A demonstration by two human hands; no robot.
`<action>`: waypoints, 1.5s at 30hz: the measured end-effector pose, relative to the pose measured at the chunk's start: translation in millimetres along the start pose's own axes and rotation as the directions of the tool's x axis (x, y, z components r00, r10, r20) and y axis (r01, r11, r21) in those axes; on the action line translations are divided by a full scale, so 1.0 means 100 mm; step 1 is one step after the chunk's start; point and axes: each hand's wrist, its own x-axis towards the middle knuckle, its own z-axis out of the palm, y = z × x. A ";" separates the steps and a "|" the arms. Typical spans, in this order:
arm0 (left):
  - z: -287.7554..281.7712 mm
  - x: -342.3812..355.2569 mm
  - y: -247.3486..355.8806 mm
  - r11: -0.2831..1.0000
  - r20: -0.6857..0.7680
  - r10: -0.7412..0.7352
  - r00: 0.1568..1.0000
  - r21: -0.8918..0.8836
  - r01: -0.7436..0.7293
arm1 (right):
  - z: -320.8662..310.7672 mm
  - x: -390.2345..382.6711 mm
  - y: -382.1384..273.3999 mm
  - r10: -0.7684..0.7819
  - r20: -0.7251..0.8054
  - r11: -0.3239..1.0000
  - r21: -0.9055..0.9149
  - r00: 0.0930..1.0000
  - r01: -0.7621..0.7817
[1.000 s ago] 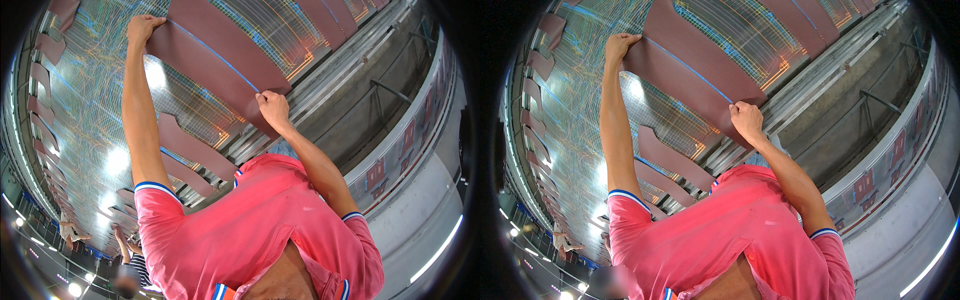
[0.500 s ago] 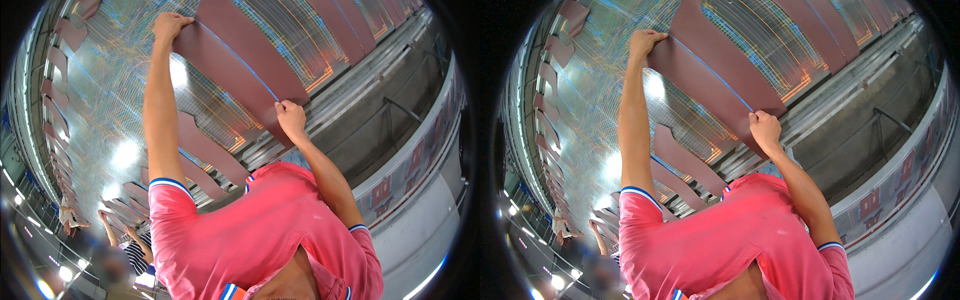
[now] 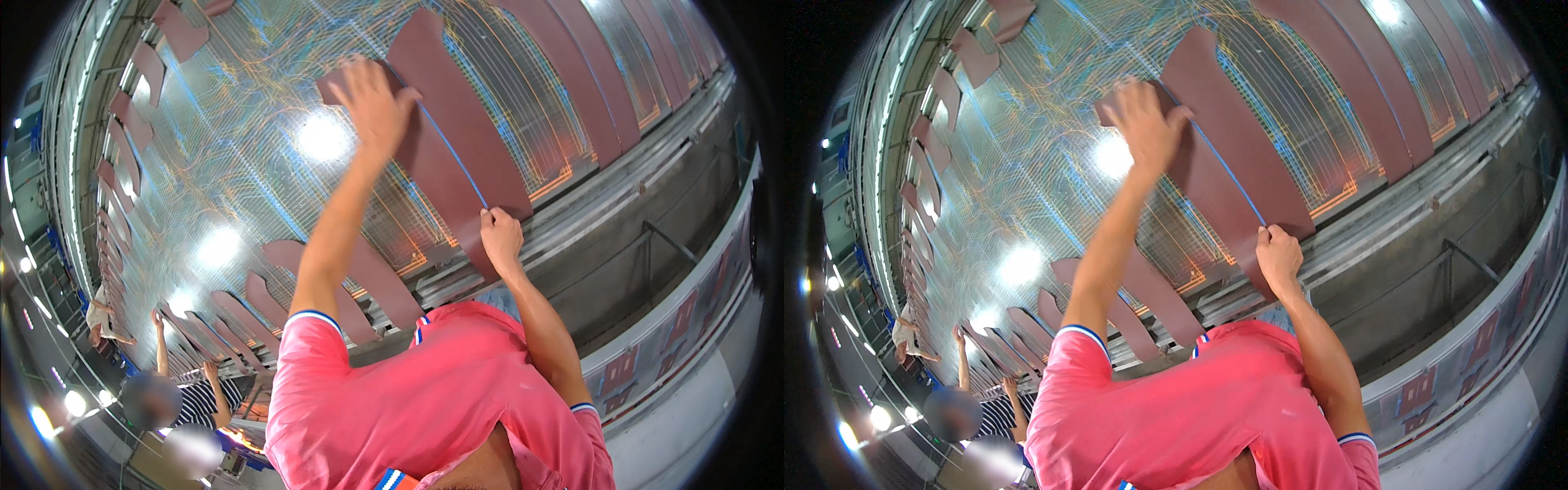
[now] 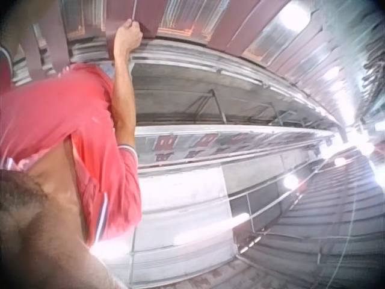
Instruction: The person repeatedly places maroon protective film pieces onto a curved metallic surface, aligns them, and smooths them down by hand. The task continues along the surface with other workers visible nearby.
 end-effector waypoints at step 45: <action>-0.12 -2.54 1.63 0.994 0.291 0.109 0.950 -0.034 -0.103 | -0.59 0.13 1.00 -0.889 0.165 0.397 -0.190 0.428 0.898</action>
